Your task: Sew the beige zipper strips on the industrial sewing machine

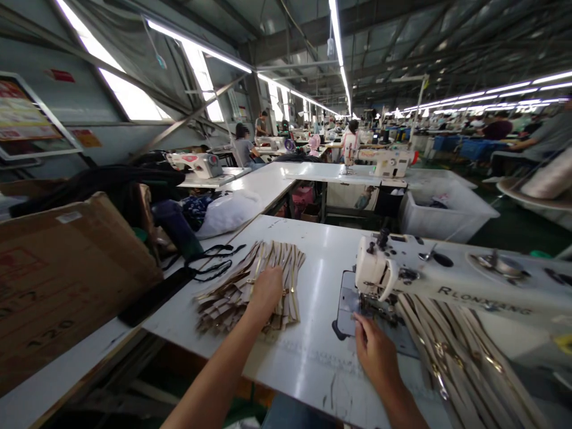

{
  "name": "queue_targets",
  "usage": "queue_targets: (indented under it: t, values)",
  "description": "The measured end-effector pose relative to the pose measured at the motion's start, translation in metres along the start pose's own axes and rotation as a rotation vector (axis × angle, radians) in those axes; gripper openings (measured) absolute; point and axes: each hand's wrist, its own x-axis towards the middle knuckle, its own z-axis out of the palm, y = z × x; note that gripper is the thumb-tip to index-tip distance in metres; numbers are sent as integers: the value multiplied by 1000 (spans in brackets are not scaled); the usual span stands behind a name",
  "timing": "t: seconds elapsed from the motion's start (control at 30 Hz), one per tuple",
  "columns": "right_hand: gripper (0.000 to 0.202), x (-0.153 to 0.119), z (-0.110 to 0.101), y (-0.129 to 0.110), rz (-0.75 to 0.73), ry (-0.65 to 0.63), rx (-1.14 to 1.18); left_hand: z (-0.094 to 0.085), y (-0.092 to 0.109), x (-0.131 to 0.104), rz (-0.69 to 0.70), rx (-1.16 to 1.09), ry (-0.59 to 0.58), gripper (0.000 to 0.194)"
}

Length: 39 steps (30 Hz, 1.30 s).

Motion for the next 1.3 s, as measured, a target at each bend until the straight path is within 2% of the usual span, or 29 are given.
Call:
queue_targets:
  t: [0.1,0.17,0.27,0.3,0.4,0.47,0.53,0.63,0.73,0.83,0.97,1.07,1.13,1.2,1.3]
  values:
    - [32,2,-8,-8,7,-26,4,-12,10,-5,9,48,0,22]
    - [29,1,-21,-11,36,-54,-23,-18,22,-13,56,23,61,20]
    - [24,-8,-49,-5,153,-14,-174,-16,48,-35,242,-234,162,19]
    - [23,-13,-60,0,197,28,-237,-11,58,-44,315,-357,144,19]
    - [20,-33,-94,24,314,154,-384,14,90,-77,460,-640,-60,20]
    - [21,-45,-113,41,387,178,-446,32,107,-95,505,-734,-181,16]
    - [26,-54,-128,56,462,188,-499,46,118,-108,541,-764,-250,14]
    - [29,-60,-141,71,560,145,-483,55,124,-117,588,-744,-273,14]
    - [26,-60,-146,79,668,56,-351,53,123,-117,592,-763,-284,14]
    - [25,-60,-149,81,733,46,-274,53,121,-115,589,-794,-295,14]
    - [31,-64,-161,75,568,165,-333,55,121,-112,568,-839,-300,16]
    - [34,-67,-182,55,335,298,-458,51,120,-114,562,-920,-312,20]
    - [31,-68,-195,35,142,302,-400,47,121,-124,562,-1012,-390,26]
    - [22,-68,-198,13,-32,231,-288,46,123,-142,524,-1191,-593,34]
    - [16,-70,-175,-18,-172,102,-163,55,130,-173,410,-1636,-1071,65]
